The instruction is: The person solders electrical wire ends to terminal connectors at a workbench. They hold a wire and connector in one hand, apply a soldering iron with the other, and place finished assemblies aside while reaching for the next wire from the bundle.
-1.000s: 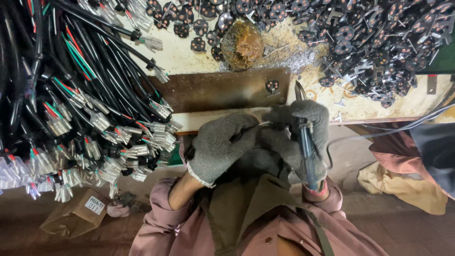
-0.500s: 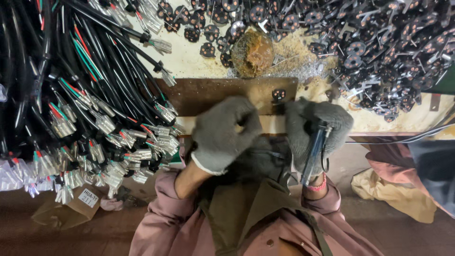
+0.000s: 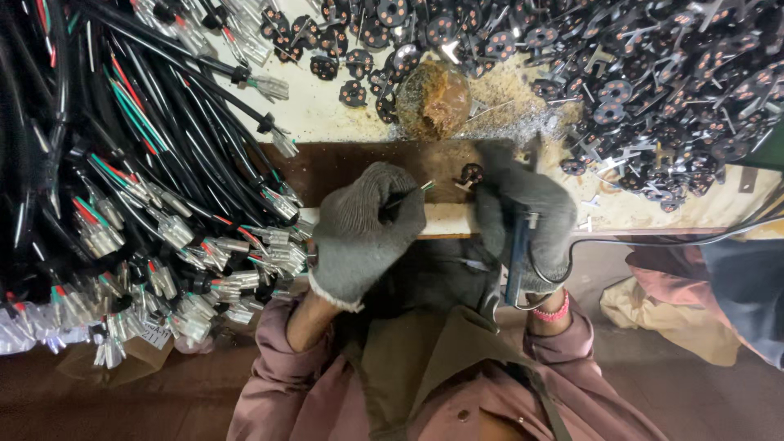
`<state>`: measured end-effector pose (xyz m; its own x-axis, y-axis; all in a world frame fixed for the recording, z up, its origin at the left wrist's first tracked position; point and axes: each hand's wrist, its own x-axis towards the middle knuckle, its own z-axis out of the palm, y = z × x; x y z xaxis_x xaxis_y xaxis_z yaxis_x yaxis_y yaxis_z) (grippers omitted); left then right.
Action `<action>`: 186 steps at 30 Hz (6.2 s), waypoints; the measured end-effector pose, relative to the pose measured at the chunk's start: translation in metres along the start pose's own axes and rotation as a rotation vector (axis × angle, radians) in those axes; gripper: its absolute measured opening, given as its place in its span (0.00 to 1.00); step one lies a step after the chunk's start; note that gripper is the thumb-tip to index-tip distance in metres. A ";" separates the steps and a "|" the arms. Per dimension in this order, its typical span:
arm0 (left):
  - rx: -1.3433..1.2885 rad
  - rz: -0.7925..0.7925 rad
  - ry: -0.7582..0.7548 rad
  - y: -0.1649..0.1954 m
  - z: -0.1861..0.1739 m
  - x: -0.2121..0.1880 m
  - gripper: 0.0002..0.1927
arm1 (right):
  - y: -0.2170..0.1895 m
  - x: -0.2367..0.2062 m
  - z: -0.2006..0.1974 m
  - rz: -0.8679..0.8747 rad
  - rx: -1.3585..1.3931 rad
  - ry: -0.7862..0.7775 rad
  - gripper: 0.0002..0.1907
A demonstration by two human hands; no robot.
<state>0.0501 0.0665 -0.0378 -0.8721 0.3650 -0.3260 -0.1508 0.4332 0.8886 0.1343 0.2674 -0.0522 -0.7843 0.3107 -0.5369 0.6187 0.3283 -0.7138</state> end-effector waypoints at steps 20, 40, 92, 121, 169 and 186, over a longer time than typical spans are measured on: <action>0.202 0.276 -0.120 -0.027 0.022 0.007 0.04 | 0.082 -0.029 0.005 -0.743 -0.365 0.291 0.16; 0.383 0.367 -0.188 -0.037 0.034 0.005 0.12 | 0.065 -0.020 0.011 -0.846 -0.260 0.260 0.13; 0.417 0.348 -0.195 -0.036 0.036 0.015 0.12 | 0.056 -0.020 0.004 -0.787 -0.277 0.138 0.15; 0.371 0.266 -0.050 -0.027 0.015 -0.007 0.04 | 0.018 -0.023 0.011 -0.530 -0.126 0.284 0.14; 0.013 0.251 -0.077 -0.008 0.010 -0.017 0.12 | 0.005 -0.016 0.019 -0.485 -0.347 0.207 0.09; -0.180 0.284 -0.236 -0.040 0.013 -0.032 0.09 | 0.034 -0.029 0.024 -0.533 -0.748 0.195 0.19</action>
<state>0.0900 0.0485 -0.0675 -0.7629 0.6377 -0.1063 -0.0170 0.1446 0.9894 0.1773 0.2478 -0.0715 -0.9932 0.0756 -0.0890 0.1012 0.9373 -0.3334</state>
